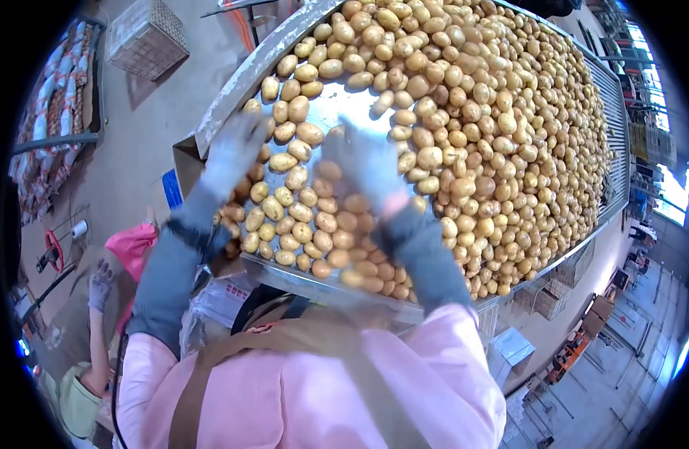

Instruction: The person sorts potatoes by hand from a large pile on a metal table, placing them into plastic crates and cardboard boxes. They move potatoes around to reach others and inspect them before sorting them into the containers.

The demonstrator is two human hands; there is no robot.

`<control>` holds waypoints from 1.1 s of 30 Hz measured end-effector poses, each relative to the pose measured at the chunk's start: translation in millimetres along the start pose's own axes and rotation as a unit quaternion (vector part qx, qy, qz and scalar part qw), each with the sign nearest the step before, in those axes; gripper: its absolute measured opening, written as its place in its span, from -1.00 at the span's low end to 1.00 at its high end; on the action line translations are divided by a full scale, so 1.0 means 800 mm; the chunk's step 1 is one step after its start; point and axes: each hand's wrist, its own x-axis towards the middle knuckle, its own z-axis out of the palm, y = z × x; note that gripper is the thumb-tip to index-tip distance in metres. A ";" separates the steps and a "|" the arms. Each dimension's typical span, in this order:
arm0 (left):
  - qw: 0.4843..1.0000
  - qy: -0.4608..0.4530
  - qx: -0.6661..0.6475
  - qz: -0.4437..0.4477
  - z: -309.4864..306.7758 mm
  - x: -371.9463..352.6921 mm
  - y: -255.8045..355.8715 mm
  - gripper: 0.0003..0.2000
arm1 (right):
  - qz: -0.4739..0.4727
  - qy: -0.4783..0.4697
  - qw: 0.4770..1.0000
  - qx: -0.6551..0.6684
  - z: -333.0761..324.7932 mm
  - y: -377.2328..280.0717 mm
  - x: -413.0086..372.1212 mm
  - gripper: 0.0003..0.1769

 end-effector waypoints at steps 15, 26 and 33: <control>0.993 -0.066 0.088 -0.033 0.032 -0.110 0.073 -0.36 | -0.016 0.122 0.992 -0.039 0.013 0.060 -0.090 -0.49; 0.994 -0.103 0.015 0.023 0.063 -0.191 0.102 -0.42 | -0.106 0.221 0.969 -0.009 -0.038 0.117 0.056 -0.81; 0.992 0.057 -0.111 0.032 0.013 -0.101 0.096 -0.70 | -0.032 0.196 0.975 -0.102 0.048 0.090 0.027 -0.34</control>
